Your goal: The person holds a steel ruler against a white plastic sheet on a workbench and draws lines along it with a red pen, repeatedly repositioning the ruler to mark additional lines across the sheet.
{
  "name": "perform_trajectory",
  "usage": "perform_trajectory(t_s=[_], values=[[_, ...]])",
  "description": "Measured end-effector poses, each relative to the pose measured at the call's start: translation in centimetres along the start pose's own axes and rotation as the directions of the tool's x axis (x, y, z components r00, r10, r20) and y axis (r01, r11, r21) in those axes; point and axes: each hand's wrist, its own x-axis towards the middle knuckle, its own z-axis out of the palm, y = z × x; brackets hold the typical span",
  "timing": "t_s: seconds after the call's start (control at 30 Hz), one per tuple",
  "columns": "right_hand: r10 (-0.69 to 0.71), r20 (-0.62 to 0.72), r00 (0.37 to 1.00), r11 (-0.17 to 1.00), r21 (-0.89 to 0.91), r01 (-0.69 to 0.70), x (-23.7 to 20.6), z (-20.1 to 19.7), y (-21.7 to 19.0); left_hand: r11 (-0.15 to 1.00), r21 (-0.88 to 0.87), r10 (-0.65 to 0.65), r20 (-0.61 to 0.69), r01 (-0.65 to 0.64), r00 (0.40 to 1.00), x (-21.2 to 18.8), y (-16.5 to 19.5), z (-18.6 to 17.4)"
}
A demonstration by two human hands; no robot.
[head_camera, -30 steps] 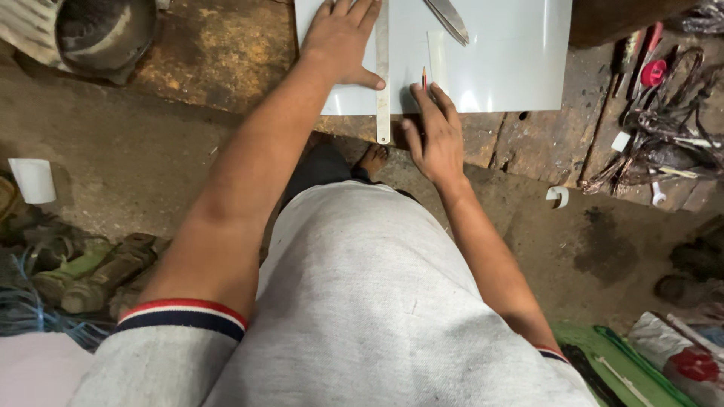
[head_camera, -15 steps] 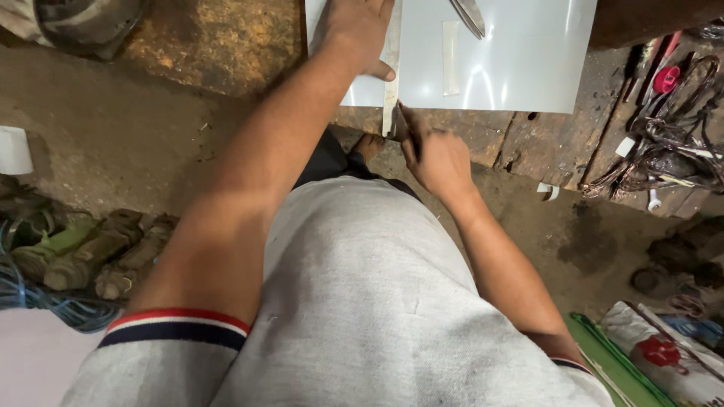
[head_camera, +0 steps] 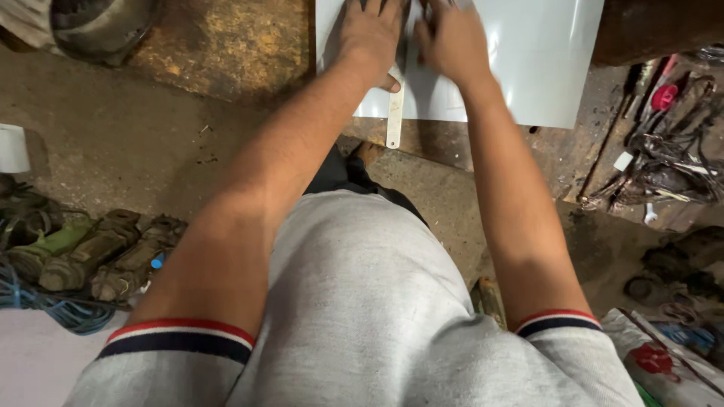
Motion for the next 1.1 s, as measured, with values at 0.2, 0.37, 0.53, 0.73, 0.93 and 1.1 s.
perform_trajectory(t_s=[0.2,0.37,0.53,0.73,0.93,1.1], values=[[0.309,0.525,0.793,0.946,-0.083,-0.314,-14.4,-2.6,-8.3,1.000,-0.024,0.007,-0.055,-0.008,0.998,-0.4,-0.3,0.1],[0.172,0.090,0.981,0.981,-0.108,-0.162,-13.7,-3.3,-5.3,1.000,-0.016,-0.011,-0.060,0.010,0.998,-0.4,-0.8,-0.7],[-0.009,-0.071,0.997,0.966,-0.260,-0.010,-12.6,-1.6,-0.8,0.996,0.036,-0.084,0.031,0.082,0.996,-2.1,-1.2,0.3],[0.076,0.005,0.997,0.995,-0.059,-0.075,-18.7,1.9,-4.3,0.915,0.305,-0.187,-0.263,0.265,0.947,-8.7,-1.2,4.3],[0.157,0.024,0.987,0.988,-0.011,-0.157,-19.6,3.2,-7.0,0.950,-0.084,0.201,-0.573,-0.301,0.795,-11.8,4.1,6.0],[0.162,0.006,0.987,0.985,0.052,-0.162,-19.5,2.5,-7.5,0.882,-0.261,0.095,-0.718,-0.393,0.689,-12.8,5.4,6.4]])
